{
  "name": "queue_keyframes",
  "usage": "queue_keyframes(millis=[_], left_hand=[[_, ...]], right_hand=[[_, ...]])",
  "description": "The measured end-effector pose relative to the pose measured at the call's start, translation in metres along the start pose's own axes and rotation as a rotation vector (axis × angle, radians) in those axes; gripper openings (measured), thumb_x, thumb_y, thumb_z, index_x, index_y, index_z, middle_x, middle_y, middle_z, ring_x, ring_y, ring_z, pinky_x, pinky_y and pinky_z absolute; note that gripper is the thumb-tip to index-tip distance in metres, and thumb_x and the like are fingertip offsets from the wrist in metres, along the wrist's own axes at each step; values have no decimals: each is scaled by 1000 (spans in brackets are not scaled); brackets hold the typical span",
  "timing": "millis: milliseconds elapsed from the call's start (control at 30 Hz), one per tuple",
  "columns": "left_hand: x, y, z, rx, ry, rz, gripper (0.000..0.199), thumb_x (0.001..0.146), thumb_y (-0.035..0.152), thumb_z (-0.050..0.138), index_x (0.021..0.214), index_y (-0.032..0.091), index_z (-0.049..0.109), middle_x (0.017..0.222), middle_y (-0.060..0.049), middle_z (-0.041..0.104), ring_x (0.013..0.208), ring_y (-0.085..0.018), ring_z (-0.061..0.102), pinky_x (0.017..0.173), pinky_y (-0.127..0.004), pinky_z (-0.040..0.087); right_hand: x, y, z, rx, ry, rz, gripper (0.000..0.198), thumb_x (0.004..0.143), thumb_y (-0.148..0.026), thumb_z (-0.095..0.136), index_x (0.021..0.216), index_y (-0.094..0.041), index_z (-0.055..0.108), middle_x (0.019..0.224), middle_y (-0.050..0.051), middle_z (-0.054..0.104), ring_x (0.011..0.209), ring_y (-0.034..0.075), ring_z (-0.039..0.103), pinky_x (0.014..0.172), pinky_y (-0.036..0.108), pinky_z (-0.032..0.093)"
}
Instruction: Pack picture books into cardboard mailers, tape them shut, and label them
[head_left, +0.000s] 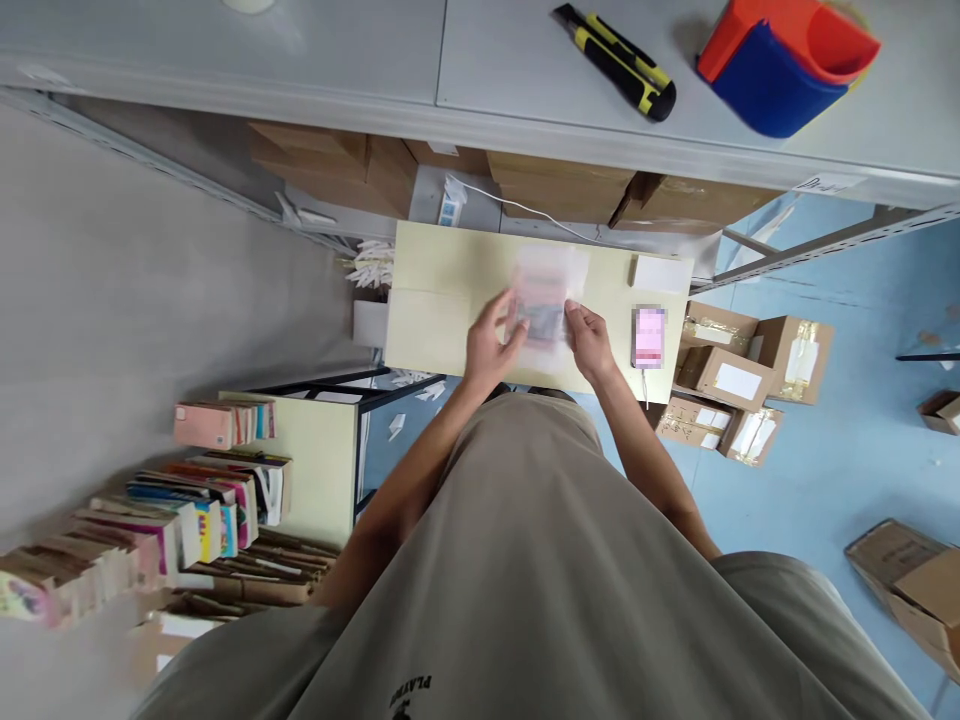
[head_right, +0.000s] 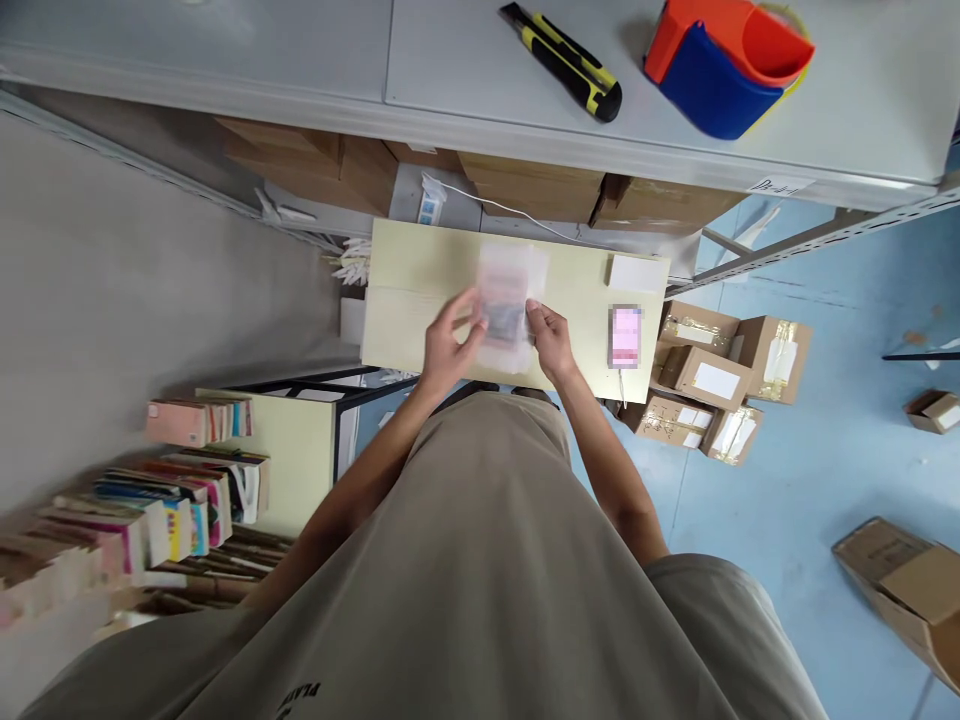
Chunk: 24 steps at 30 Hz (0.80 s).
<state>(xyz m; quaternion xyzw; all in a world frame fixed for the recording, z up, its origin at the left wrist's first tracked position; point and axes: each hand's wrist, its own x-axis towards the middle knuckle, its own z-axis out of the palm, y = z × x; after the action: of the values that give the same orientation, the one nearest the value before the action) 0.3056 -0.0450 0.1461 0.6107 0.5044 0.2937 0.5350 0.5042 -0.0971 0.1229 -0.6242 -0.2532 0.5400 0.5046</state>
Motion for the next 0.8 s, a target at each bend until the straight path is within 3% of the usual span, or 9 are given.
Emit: queue_keyframes(millis=[67,200,300,433,567,700,800], left_hand=[[3,-4,-13,-113,98,-73,77,99,70,89,160,26,74,171,-15,72,158,-40,68,124,-51,65],[4,2,-30,-348,-34,-199,74,91,81,93,135,22,86,124,-13,89,110,-30,86,95,-45,73],[-3,14,-33,-406,-59,-184,68,93,81,91,126,21,88,111,-11,89,94,-24,85,82,-40,71],[-8,21,-27,-372,-42,-177,69,90,80,94,128,22,88,118,-11,89,102,-26,85,83,-38,71],[-1,11,-19,-285,7,-189,68,93,76,92,132,22,86,120,-11,88,109,-29,84,89,-40,71],[-2,7,-10,-10,175,-64,57,100,59,89,144,23,80,145,-15,82,130,-33,80,103,-43,70],[-16,12,3,194,133,29,46,102,42,88,145,26,79,154,-13,78,139,-33,76,111,-43,69]], right_hand=[[0,-4,-11,87,-82,47,73,90,-101,76,91,-28,71,89,5,77,106,30,79,90,43,70],[-4,-10,-17,171,-182,101,81,86,-105,76,110,-28,83,106,9,89,124,36,82,103,51,72],[-7,-11,-15,176,-215,115,85,84,-106,76,116,-27,84,112,10,91,129,38,83,106,52,72],[-8,-13,-15,145,-242,112,87,87,-106,73,121,-27,85,116,10,91,130,37,83,107,52,72],[-8,-14,-22,150,-248,114,83,90,-103,74,123,-28,86,118,10,91,133,36,83,109,52,73],[-9,-8,-21,176,-269,120,75,88,-97,83,116,-27,88,114,9,91,129,35,83,106,51,75],[-12,4,-9,174,-263,150,73,86,-95,87,110,-26,88,110,7,89,120,33,83,101,48,76]])
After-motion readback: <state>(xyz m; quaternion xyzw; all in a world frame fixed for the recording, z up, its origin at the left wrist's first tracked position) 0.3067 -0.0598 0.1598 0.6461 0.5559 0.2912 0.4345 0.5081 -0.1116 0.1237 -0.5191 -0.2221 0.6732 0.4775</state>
